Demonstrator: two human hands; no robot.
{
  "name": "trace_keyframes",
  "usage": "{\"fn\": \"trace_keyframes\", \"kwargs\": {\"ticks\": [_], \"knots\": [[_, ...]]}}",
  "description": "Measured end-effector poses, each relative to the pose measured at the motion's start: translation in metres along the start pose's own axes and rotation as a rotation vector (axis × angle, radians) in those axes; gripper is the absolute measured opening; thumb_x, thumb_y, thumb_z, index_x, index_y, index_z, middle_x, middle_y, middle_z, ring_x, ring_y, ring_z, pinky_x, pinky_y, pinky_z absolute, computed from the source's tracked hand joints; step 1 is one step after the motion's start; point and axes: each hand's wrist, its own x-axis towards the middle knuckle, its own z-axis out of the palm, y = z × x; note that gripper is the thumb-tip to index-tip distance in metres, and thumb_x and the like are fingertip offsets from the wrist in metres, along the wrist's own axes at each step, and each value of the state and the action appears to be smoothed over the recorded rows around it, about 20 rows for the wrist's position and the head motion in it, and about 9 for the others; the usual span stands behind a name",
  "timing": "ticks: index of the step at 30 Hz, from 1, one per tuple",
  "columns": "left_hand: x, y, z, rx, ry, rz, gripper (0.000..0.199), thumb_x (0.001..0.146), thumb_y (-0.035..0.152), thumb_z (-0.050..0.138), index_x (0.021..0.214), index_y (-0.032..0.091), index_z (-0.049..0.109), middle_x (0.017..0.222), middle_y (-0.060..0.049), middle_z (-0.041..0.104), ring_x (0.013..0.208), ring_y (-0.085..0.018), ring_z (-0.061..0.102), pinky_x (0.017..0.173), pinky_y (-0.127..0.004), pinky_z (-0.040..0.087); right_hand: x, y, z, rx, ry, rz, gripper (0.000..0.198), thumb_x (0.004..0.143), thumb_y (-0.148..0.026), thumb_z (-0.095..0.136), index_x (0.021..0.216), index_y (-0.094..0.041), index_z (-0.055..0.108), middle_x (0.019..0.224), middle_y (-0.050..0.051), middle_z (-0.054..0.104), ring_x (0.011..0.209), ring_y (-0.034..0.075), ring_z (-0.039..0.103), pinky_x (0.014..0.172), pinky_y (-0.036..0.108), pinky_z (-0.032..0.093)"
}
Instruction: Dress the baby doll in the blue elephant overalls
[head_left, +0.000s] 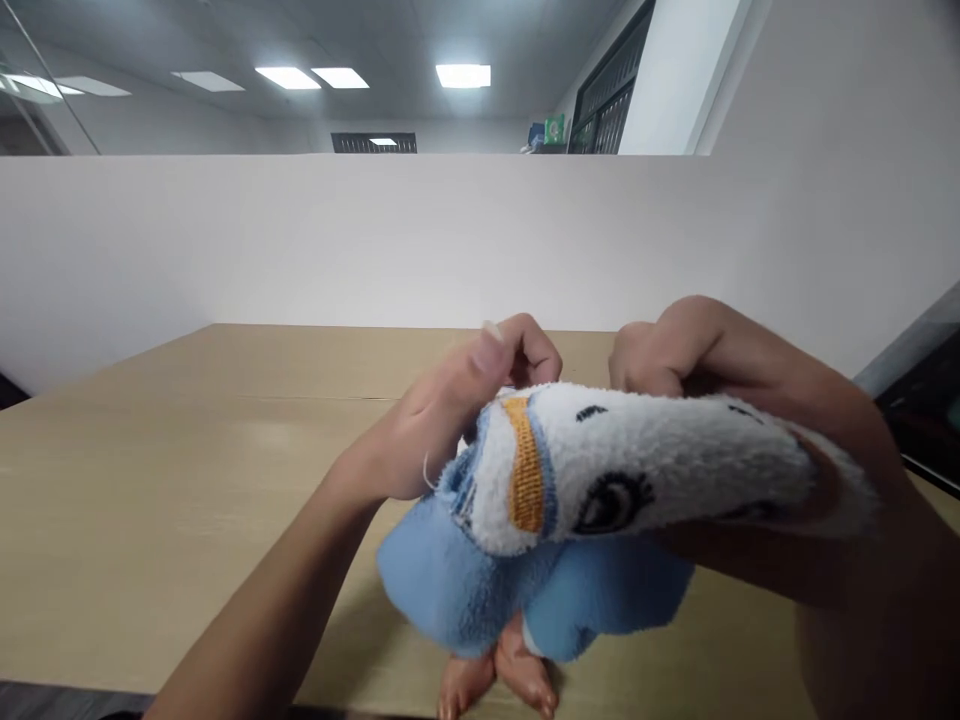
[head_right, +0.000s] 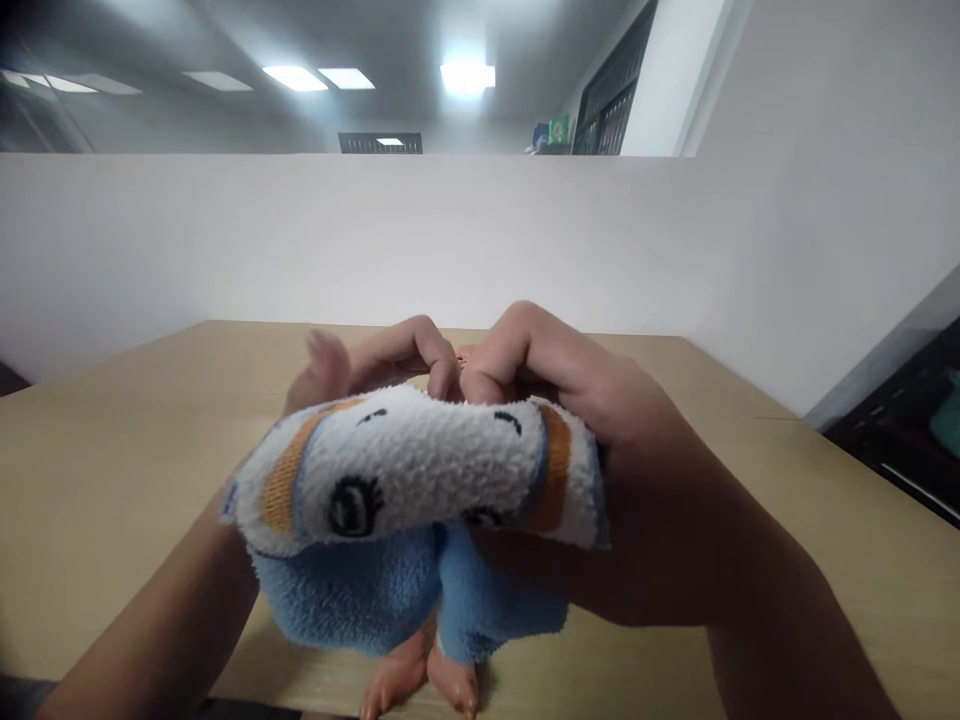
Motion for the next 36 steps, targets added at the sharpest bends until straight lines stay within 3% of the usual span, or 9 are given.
{"fn": "trace_keyframes", "kwargs": {"ticks": [4, 6, 10, 14, 18, 24, 31, 34, 36], "knots": [[0.014, -0.006, -0.017, 0.012, 0.057, 0.08, 0.07, 0.1, 0.085, 0.037, 0.085, 0.021, 0.061, 0.08, -0.005, 0.057, 0.073, -0.02, 0.054, 0.069, -0.037, 0.047, 0.028, 0.034, -0.026, 0.015, -0.179, 0.084, 0.046, 0.072, -0.006, 0.089, 0.104, -0.027, 0.063, 0.098, -0.003, 0.066, 0.079, 0.014, 0.06, 0.064, 0.022, 0.051], [0.021, -0.013, -0.029, 0.056, 0.003, 0.082, 0.061, 0.102, 0.077, 0.047, 0.087, 0.02, 0.064, 0.081, -0.004, 0.057, 0.076, -0.019, 0.055, 0.073, -0.036, 0.047, 0.043, 0.057, -0.041, -0.042, -0.266, 0.132, 0.046, 0.072, -0.012, 0.092, 0.106, -0.026, 0.064, 0.101, -0.001, 0.067, 0.085, 0.016, 0.063, 0.069, 0.023, 0.052], [0.026, -0.023, -0.052, 0.167, -0.265, -0.185, 0.035, 0.097, 0.053, 0.075, 0.111, 0.023, 0.064, 0.105, -0.006, 0.067, 0.096, -0.022, 0.063, 0.081, -0.033, 0.05, 0.062, 0.095, -0.058, -0.092, -0.333, 0.238, 0.045, 0.072, -0.02, 0.097, 0.105, -0.023, 0.067, 0.1, -0.001, 0.067, 0.084, 0.016, 0.064, 0.07, 0.023, 0.051], [0.022, -0.024, -0.068, 0.285, -0.3, -0.379, 0.039, 0.091, 0.049, 0.082, 0.117, 0.026, 0.063, 0.115, -0.005, 0.069, 0.107, -0.023, 0.066, 0.085, -0.033, 0.052, 0.064, 0.104, -0.058, -0.023, -0.321, 0.232, 0.046, 0.07, -0.011, 0.097, 0.099, -0.024, 0.065, 0.094, -0.006, 0.067, 0.081, 0.011, 0.062, 0.068, 0.019, 0.048], [0.021, -0.018, -0.073, 0.242, -0.311, -0.43, 0.037, 0.088, 0.049, 0.085, 0.109, 0.023, 0.07, 0.095, -0.002, 0.07, 0.085, -0.018, 0.066, 0.069, -0.027, 0.051, 0.061, 0.098, -0.055, 0.001, -0.317, 0.281, 0.047, 0.069, -0.016, 0.099, 0.101, -0.024, 0.065, 0.095, -0.005, 0.068, 0.08, 0.012, 0.062, 0.07, 0.021, 0.05], [0.018, -0.018, -0.072, 0.207, -0.179, -0.325, 0.033, 0.084, 0.045, 0.09, 0.097, 0.021, 0.071, 0.077, 0.0, 0.067, 0.067, -0.014, 0.063, 0.055, -0.025, 0.048, 0.061, 0.101, -0.062, -0.097, -0.485, 0.338, 0.049, 0.089, -0.048, 0.082, 0.129, -0.024, 0.07, 0.119, 0.005, 0.069, 0.111, 0.027, 0.065, 0.089, 0.033, 0.055], [0.019, -0.028, -0.069, 0.2, -0.045, -0.076, 0.02, 0.092, 0.038, 0.084, 0.097, 0.022, 0.072, 0.077, -0.001, 0.067, 0.066, -0.016, 0.062, 0.054, -0.029, 0.048, 0.064, 0.104, -0.049, 0.024, -0.112, 0.046, 0.021, 0.088, -0.036, 0.084, 0.098, -0.025, 0.068, 0.105, 0.005, 0.06, 0.094, 0.021, 0.058, 0.075, 0.029, 0.053], [0.022, -0.027, -0.065, 0.22, 0.003, -0.009, 0.02, 0.093, 0.037, 0.084, 0.099, 0.022, 0.073, 0.084, -0.003, 0.069, 0.074, -0.018, 0.065, 0.061, -0.03, 0.051, 0.065, 0.099, -0.042, 0.006, -0.002, 0.007, 0.02, 0.088, -0.034, 0.084, 0.096, -0.025, 0.068, 0.121, 0.006, 0.061, 0.106, 0.022, 0.06, 0.084, 0.029, 0.055], [0.023, -0.028, -0.064, 0.235, 0.021, 0.012, 0.02, 0.094, 0.038, 0.082, 0.103, 0.023, 0.073, 0.086, -0.003, 0.069, 0.077, -0.019, 0.065, 0.063, -0.03, 0.052, 0.064, 0.099, -0.043, 0.025, 0.019, 0.043, 0.017, 0.092, -0.032, 0.082, 0.1, -0.025, 0.069, 0.117, 0.004, 0.064, 0.099, 0.018, 0.061, 0.08, 0.026, 0.054]]}}
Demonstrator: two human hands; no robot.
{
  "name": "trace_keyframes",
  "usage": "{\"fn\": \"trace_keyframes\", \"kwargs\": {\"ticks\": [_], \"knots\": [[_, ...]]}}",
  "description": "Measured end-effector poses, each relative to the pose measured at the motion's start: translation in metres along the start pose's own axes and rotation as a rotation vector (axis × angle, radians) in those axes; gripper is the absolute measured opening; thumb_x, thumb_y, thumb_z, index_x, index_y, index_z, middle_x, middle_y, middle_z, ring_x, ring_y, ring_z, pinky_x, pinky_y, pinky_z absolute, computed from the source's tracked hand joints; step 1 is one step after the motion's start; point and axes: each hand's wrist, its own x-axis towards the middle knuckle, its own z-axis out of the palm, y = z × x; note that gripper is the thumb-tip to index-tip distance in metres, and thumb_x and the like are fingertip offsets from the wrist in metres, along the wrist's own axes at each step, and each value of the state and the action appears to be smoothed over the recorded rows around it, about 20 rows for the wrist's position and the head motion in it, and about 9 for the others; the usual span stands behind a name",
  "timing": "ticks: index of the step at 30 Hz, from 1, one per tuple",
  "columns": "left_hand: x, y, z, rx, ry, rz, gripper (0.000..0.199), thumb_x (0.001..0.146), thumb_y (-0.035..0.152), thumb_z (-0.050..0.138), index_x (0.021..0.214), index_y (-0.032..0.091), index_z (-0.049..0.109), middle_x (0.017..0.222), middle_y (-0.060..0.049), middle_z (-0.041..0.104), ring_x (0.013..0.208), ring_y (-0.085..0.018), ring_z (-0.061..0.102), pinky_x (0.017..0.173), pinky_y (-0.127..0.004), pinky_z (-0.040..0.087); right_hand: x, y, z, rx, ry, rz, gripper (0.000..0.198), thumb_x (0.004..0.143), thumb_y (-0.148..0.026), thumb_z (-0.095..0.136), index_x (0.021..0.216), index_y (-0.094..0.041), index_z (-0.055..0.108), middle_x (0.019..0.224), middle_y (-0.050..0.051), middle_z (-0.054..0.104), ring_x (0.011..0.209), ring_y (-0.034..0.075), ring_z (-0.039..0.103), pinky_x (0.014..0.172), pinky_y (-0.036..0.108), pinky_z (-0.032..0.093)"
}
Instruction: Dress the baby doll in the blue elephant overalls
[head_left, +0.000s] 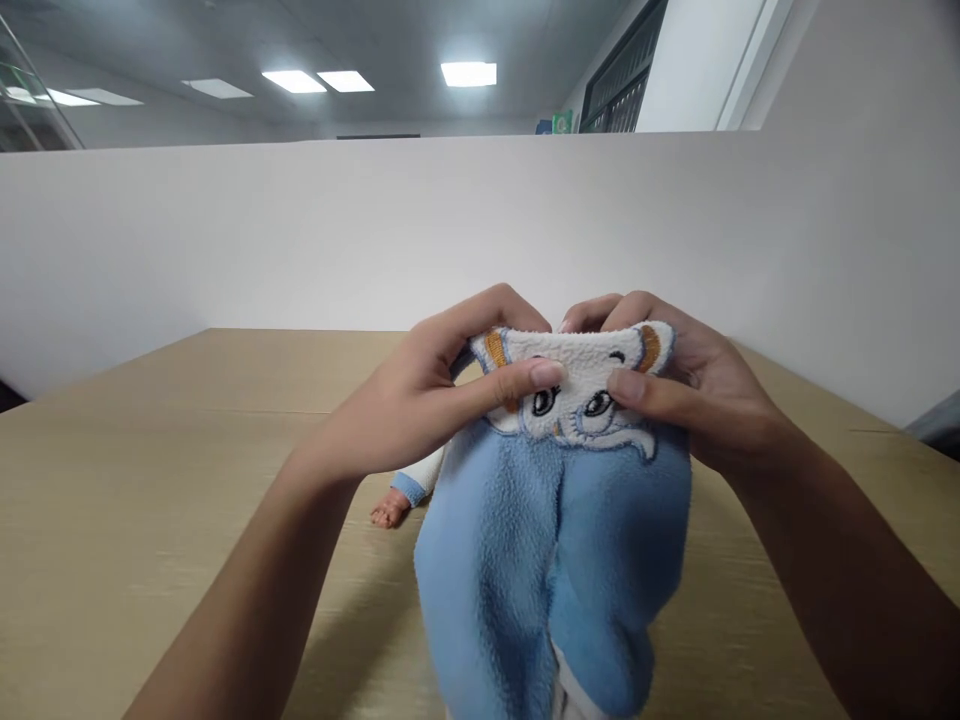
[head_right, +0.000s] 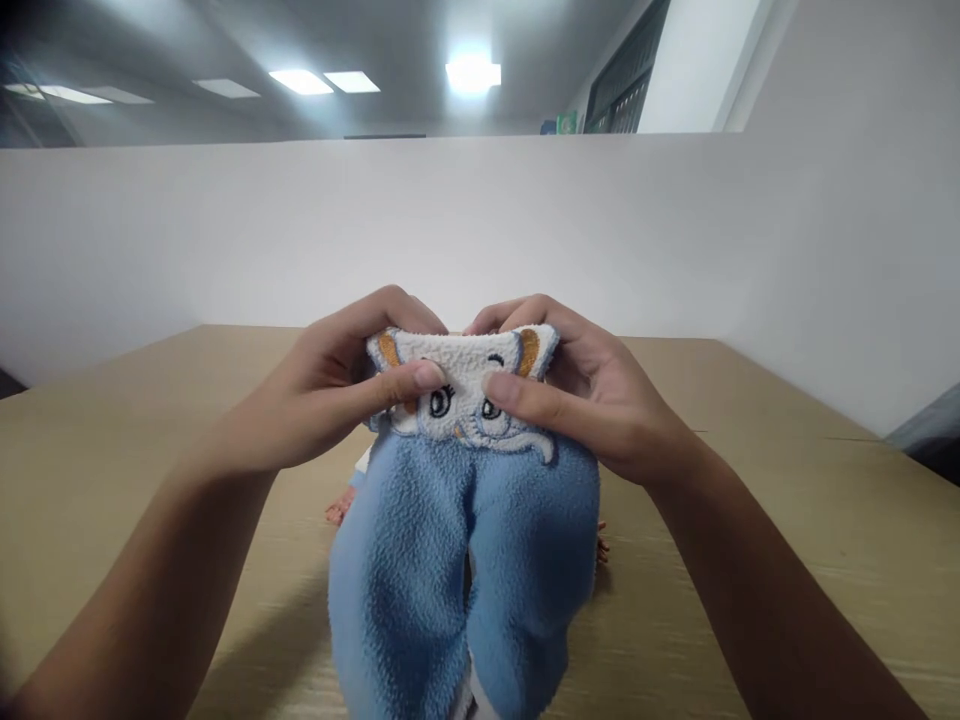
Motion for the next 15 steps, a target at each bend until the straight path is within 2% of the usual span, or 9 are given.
{"fn": "trace_keyframes", "kwargs": {"ticks": [2, 4, 7, 10, 13, 15], "knots": [[0.0, -0.002, 0.001, 0.0, 0.03, 0.009, 0.02, 0.096, 0.038, 0.081, 0.106, 0.024, 0.073, 0.085, -0.002, 0.068, 0.078, -0.019, 0.064, 0.064, -0.031, 0.052, -0.001, 0.004, -0.006, 0.03, -0.051, 0.083, 0.018, 0.094, -0.033, 0.079, 0.108, -0.026, 0.07, 0.103, 0.001, 0.066, 0.087, 0.016, 0.061, 0.075, 0.024, 0.053], [-0.001, -0.004, 0.001, -0.012, 0.059, 0.002, 0.019, 0.096, 0.038, 0.08, 0.106, 0.024, 0.072, 0.083, -0.001, 0.067, 0.077, -0.018, 0.064, 0.065, -0.031, 0.052, -0.003, 0.01, -0.013, 0.044, -0.154, 0.178, 0.025, 0.095, -0.037, 0.079, 0.115, -0.024, 0.072, 0.096, 0.002, 0.068, 0.087, 0.017, 0.064, 0.077, 0.026, 0.054], [-0.002, -0.006, 0.002, -0.013, 0.065, -0.014, 0.019, 0.096, 0.038, 0.081, 0.105, 0.024, 0.071, 0.083, -0.001, 0.065, 0.075, -0.018, 0.062, 0.064, -0.031, 0.05, -0.007, 0.014, -0.017, 0.062, -0.232, 0.217, 0.027, 0.096, -0.038, 0.077, 0.117, -0.022, 0.076, 0.106, 0.005, 0.073, 0.094, 0.019, 0.067, 0.08, 0.027, 0.055], [-0.003, -0.005, 0.002, -0.008, 0.062, -0.012, 0.019, 0.096, 0.038, 0.081, 0.105, 0.024, 0.071, 0.082, 0.0, 0.065, 0.075, -0.018, 0.062, 0.063, -0.031, 0.048, -0.009, 0.011, -0.013, 0.095, -0.099, 0.13, 0.019, 0.099, -0.034, 0.074, 0.113, -0.022, 0.077, 0.103, 0.004, 0.073, 0.087, 0.015, 0.065, 0.073, 0.022, 0.053], [-0.004, -0.002, 0.003, -0.016, 0.078, -0.027, 0.019, 0.096, 0.039, 0.081, 0.103, 0.025, 0.07, 0.079, 0.0, 0.064, 0.077, -0.019, 0.063, 0.063, -0.03, 0.048, -0.008, 0.003, -0.007, 0.186, 0.065, -0.011, 0.015, 0.097, -0.036, 0.075, 0.095, -0.021, 0.073, 0.086, 0.0, 0.063, 0.072, 0.012, 0.059, 0.063, 0.02, 0.051], [-0.004, -0.001, 0.004, -0.024, 0.09, -0.029, 0.019, 0.096, 0.04, 0.081, 0.102, 0.025, 0.07, 0.078, 0.0, 0.064, 0.079, -0.019, 0.064, 0.064, -0.03, 0.049, -0.007, 0.0, -0.004, 0.26, 0.069, -0.023, 0.022, 0.101, -0.041, 0.069, 0.088, -0.023, 0.065, 0.076, -0.002, 0.058, 0.056, 0.01, 0.053, 0.05, 0.021, 0.047]]}}
